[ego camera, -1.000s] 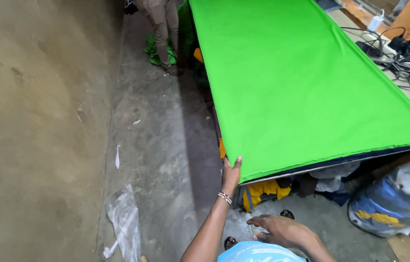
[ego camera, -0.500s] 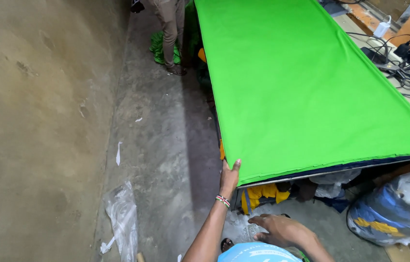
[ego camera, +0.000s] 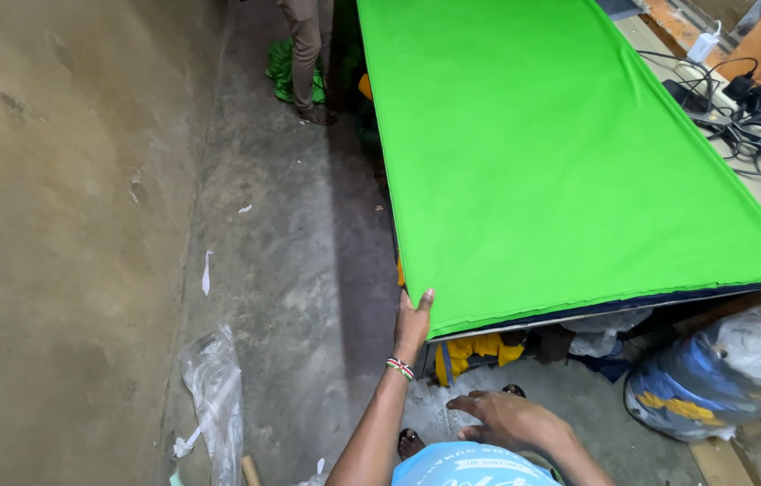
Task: Layering and smoothing green fabric on a cutting table in a garment factory.
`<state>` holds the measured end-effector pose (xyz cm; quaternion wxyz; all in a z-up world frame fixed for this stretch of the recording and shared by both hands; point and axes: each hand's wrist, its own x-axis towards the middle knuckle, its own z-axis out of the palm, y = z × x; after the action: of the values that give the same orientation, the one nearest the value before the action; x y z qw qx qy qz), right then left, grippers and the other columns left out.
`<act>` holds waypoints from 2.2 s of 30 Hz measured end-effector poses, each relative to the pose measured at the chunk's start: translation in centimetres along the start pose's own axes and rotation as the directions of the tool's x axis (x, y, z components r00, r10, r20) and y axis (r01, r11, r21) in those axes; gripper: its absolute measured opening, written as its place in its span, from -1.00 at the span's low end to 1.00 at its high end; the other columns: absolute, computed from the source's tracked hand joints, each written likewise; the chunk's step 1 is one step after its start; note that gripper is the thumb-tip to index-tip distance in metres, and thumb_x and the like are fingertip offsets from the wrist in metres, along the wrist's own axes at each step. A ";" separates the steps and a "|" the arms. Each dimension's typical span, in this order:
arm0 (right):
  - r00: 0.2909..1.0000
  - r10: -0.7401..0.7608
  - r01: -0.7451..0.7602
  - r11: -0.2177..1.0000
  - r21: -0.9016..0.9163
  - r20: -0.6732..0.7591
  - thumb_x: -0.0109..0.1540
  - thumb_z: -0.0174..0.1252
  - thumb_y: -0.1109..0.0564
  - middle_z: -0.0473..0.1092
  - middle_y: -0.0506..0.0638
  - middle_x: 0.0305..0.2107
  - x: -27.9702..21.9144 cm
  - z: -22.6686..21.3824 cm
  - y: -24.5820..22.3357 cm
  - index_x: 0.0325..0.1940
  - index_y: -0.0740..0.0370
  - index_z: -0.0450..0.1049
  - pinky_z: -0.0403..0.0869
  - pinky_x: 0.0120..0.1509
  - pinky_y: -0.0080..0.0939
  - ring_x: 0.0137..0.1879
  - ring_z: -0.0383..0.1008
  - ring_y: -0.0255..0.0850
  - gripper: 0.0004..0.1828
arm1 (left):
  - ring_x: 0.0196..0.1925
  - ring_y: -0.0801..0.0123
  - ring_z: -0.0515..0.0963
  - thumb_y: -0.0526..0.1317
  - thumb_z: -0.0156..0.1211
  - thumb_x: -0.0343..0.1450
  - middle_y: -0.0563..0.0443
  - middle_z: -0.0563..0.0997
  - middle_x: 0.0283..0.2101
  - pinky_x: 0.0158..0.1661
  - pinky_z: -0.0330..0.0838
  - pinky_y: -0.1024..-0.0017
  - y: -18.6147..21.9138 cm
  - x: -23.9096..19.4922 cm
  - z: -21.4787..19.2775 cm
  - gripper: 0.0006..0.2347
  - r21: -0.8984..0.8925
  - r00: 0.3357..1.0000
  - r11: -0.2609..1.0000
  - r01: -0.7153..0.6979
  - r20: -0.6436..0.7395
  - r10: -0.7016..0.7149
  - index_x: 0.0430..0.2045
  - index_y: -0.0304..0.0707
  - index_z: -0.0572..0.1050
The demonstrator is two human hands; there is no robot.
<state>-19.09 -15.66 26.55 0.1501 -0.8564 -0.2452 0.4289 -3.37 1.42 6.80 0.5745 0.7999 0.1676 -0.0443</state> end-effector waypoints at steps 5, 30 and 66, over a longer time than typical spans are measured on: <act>0.995 -0.006 0.011 0.999 0.049 -0.098 0.31 0.14 -0.13 0.29 0.06 0.31 0.2 0.8 0.5 0.46 -0.09 0.24 0.38 0.25 0.09 0.31 0.39 0.10 -0.37 | 0.26 -0.04 0.52 0.19 0.15 0.38 -0.19 0.55 0.23 0.19 0.35 0.22 -1.1 0.7 -0.5 -0.39 -0.012 0.995 0.996 -0.089 -0.036 0.088 0.25 -0.20 0.33; 0.996 0.070 -0.059 0.983 0.173 -0.056 0.37 0.02 -0.25 0.39 0.36 0.15 -4.1 0.0 -0.3 0.38 0.18 0.34 0.46 0.20 0.24 0.19 0.45 0.32 -0.38 | 0.59 -0.15 -0.10 0.19 0.03 0.54 -0.43 -0.06 0.54 0.47 -0.15 -0.12 7.6 -5.7 -5.0 -0.21 -0.007 0.978 0.982 0.190 0.088 -0.189 0.49 -0.41 -0.15; 1.000 -0.017 0.019 0.997 0.069 -0.023 0.36 0.05 -0.22 0.26 0.07 0.34 -1.3 -4.5 8.0 0.52 -0.08 0.17 0.35 0.29 0.12 0.37 0.31 0.12 -0.34 | 0.58 0.13 0.04 0.30 0.14 0.25 -0.06 -0.05 0.58 0.48 -0.03 0.14 6.4 -4.6 -3.5 -0.04 -0.124 0.960 0.952 0.279 0.057 -0.274 0.50 -0.14 -0.11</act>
<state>-13.83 -23.24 26.29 0.1863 -0.8531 -0.2363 0.4262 -6.10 1.83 14.94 0.6171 0.7281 0.2691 -0.1289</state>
